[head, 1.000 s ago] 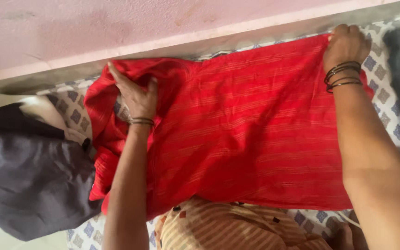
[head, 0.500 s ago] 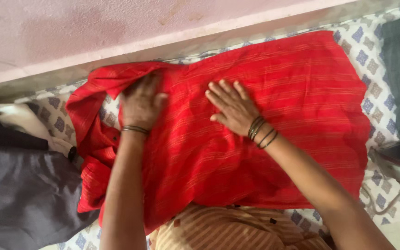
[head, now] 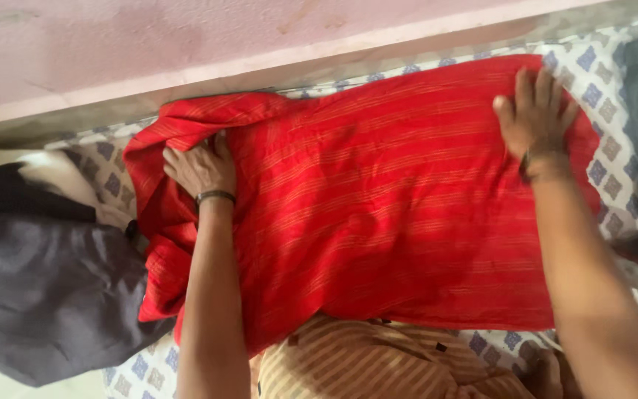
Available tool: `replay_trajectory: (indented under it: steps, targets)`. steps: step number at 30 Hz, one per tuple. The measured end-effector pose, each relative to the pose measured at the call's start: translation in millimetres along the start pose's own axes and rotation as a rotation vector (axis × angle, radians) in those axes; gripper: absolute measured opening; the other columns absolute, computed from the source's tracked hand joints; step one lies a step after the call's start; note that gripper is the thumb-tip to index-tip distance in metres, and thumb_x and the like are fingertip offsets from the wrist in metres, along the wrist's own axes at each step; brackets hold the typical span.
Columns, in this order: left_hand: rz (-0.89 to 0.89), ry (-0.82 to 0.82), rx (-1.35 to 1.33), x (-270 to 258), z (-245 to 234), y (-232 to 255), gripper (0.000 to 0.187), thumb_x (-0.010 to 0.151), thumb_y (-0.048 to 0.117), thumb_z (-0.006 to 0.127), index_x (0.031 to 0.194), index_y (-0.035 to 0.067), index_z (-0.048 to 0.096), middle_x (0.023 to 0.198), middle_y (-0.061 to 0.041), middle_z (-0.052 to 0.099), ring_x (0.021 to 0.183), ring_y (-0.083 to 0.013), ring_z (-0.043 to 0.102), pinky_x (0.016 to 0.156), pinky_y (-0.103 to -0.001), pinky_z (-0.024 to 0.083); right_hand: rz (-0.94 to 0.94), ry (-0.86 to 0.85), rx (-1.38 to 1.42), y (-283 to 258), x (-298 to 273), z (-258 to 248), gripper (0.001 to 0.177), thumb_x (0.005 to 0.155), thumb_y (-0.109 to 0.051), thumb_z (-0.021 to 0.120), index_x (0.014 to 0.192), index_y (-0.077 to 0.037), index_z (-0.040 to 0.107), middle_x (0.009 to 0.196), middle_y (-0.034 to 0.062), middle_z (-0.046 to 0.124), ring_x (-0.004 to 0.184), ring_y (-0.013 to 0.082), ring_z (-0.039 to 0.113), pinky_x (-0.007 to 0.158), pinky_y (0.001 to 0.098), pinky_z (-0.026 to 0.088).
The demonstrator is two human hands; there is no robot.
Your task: The person irons a red shirt laid out on a patterned mat on the floor. They use an electric iron to smooth the sleeves and body of the shirt, periodically adjusting the fabric with their hands.
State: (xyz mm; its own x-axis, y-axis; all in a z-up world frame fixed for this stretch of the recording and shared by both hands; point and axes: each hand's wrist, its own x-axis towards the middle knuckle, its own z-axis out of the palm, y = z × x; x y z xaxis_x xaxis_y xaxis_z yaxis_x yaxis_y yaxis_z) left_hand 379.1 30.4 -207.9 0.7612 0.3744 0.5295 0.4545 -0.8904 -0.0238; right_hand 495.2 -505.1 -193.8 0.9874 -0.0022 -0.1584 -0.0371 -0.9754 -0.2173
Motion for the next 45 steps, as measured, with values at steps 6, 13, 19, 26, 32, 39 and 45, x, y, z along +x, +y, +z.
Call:
replay_trajectory:
  steps: [6,13,19,26,32,39,45]
  targets:
    - [-0.232,-0.717,-0.537,-4,3,-62,0.043,0.077,0.043,0.083,0.096,0.005,0.076,0.094,-0.022,0.072,0.091,-0.0414,0.07,0.08,-0.053,0.055,-0.048,0.099,0.009,7,-36,19,0.07,0.107,-0.056,0.034,0.165,-0.017,0.032,0.174,0.0193,0.015,0.159,0.047,0.008,0.121,0.0745,0.004]
    - [-0.193,-0.38,-0.331,11,42,-53,0.035,0.093,0.036,0.077,0.102,0.002,0.073,0.113,-0.025,0.07,0.103,-0.044,0.067,0.089,-0.052,0.054,-0.009,0.088,0.012,-2,-35,14,0.068,0.104,-0.057,0.036,0.162,-0.021,0.034,0.173,0.0152,0.014,0.158,0.0435,0.006,0.121,0.0719,0.003]
    - [-0.071,-0.249,-0.221,-23,32,-20,0.067,0.095,0.043,0.074,0.133,-0.009,0.058,0.151,-0.034,0.04,0.136,-0.0443,0.035,0.1,-0.069,0.036,0.014,0.085,-0.011,-3,-34,15,0.068,0.105,-0.056,0.036,0.164,-0.021,0.034,0.174,0.0148,0.013,0.158,0.0422,0.006,0.122,0.0719,0.004]
    - [0.014,-0.561,-0.407,18,-76,-20,0.05,0.099,0.038,0.065,0.136,0.004,0.06,0.157,-0.02,0.045,0.148,-0.0408,0.032,0.118,-0.059,0.031,0.075,-0.039,-0.027,-9,-24,3,0.068,0.102,-0.054,0.034,0.162,-0.024,0.024,0.171,0.0131,0.009,0.155,0.0411,0.003,0.117,0.0724,0.004]
    - [-0.126,0.005,-0.787,-185,-263,-62,0.054,0.11,0.007,0.056,0.156,-0.005,0.032,0.162,-0.021,0.038,0.156,-0.0393,0.033,0.132,-0.05,0.028,-0.052,-0.012,-0.021,-29,-78,-2,0.075,0.102,-0.052,0.042,0.162,-0.01,0.029,0.171,0.0239,0.017,0.155,0.0468,0.017,0.117,0.075,0.02]
    - [-0.103,-0.343,-0.159,-458,-286,-139,0.065,0.096,0.04,0.052,0.15,0.006,0.041,0.16,-0.021,0.035,0.154,-0.0416,0.026,0.119,-0.068,0.018,-1.05,0.311,0.379,-94,-296,26,0.037,0.093,-0.011,0.068,0.129,-0.006,0.059,0.141,0.0143,0.055,0.137,0.0363,0.051,0.113,0.0541,0.046]
    - [-0.172,-0.493,-0.194,-465,-295,-146,0.072,0.094,0.051,0.044,0.153,0.011,0.039,0.163,-0.018,0.031,0.152,-0.039,0.023,0.115,-0.068,0.012,-0.888,-0.415,0.649,-157,-389,13,0.052,0.104,-0.026,0.054,0.152,-0.005,0.049,0.159,0.0158,0.046,0.149,0.0321,0.043,0.121,0.0452,0.036]
